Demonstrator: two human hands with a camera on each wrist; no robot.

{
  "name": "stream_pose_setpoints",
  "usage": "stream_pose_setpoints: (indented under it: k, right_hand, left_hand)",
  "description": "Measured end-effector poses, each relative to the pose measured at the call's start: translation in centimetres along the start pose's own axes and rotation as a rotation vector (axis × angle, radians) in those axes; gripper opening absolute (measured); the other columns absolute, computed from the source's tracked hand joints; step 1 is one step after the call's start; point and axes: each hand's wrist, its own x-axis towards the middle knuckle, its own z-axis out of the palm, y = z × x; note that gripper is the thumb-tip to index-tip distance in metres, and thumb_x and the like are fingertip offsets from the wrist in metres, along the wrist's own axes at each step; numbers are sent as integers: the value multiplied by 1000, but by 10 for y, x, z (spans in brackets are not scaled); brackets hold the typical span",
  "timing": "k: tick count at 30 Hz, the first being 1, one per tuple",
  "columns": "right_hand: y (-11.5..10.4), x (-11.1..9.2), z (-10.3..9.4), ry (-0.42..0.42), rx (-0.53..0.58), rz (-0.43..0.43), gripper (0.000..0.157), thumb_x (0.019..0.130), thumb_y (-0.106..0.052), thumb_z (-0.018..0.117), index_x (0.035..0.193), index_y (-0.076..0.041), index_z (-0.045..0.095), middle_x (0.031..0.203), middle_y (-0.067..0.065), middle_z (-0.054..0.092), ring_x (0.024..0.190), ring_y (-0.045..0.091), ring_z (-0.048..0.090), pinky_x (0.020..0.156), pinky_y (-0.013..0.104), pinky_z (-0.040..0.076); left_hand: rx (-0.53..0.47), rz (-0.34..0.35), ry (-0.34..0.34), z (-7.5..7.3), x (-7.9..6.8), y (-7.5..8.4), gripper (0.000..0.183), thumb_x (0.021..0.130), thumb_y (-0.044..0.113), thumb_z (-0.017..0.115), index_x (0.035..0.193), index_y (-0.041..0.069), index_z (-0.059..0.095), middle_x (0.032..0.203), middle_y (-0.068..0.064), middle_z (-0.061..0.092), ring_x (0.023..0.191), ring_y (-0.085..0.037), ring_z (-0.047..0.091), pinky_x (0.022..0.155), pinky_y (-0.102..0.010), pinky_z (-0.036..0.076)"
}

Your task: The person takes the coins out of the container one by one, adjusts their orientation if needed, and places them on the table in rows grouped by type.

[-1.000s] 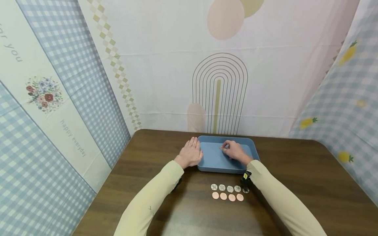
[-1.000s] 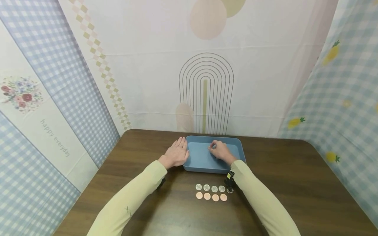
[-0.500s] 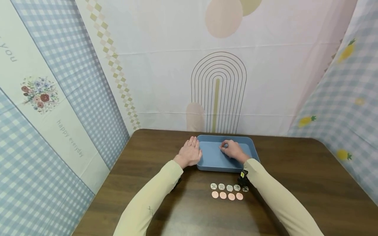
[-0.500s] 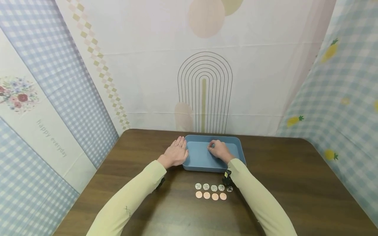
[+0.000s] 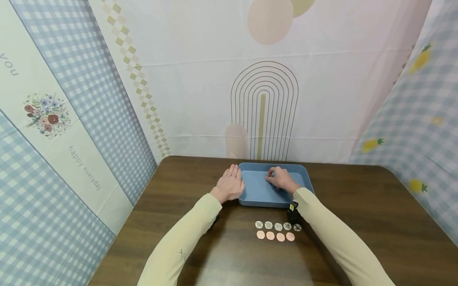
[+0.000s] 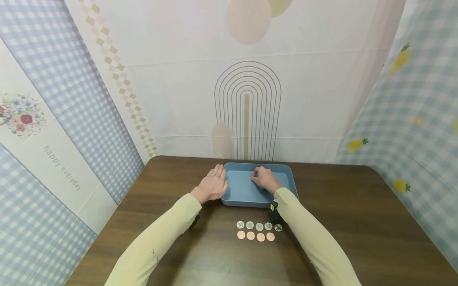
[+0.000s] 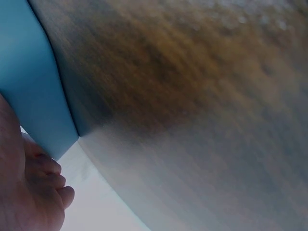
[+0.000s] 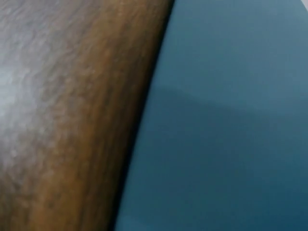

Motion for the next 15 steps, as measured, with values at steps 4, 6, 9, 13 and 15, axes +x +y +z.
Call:
stream_pose_setpoints:
  k: [4,6,9,13,15]
  right_hand:
    - [-3,-3,-2,-9,4,14,20,95,-22,64,103,-5,68,59,2,58,46,12,56,45,25,45]
    - [-4,-4,-3,-12,3,20,20,95,-22,64,103,-4,67,63,3,60,49,13,57,47,25,45]
    - [-3,-7,-2,-2,-7,27,21,95,-22,64,101,-2,65,68,5,63,53,13,59,50,25,46]
    - [-3,-10,1,27,-36,32,23,95,-24,63,100,-2,64,78,8,66,62,15,61,57,27,47]
    - [-3,-11,3,47,-53,25,24,95,-25,63,100,-1,63,86,11,66,69,18,60,62,31,49]
  left_hand:
    - [-2,3,4,-1,-2,0,62,104,35,23,154,-3,23,163,-19,19,153,-30,15,125,-41,17]
    - [-4,6,3,-2,-3,-1,62,104,35,23,154,-3,23,163,-19,19,153,-30,15,125,-41,17]
    - [-4,10,1,-3,-5,0,62,105,35,23,154,-3,23,163,-19,19,153,-31,15,125,-41,17]
    - [-6,13,0,-3,-6,-1,63,104,35,23,153,-3,24,163,-19,20,153,-31,16,125,-41,18]
    - [-6,14,0,-2,-7,-1,63,104,35,24,153,-3,24,163,-19,19,153,-31,16,125,-41,18]
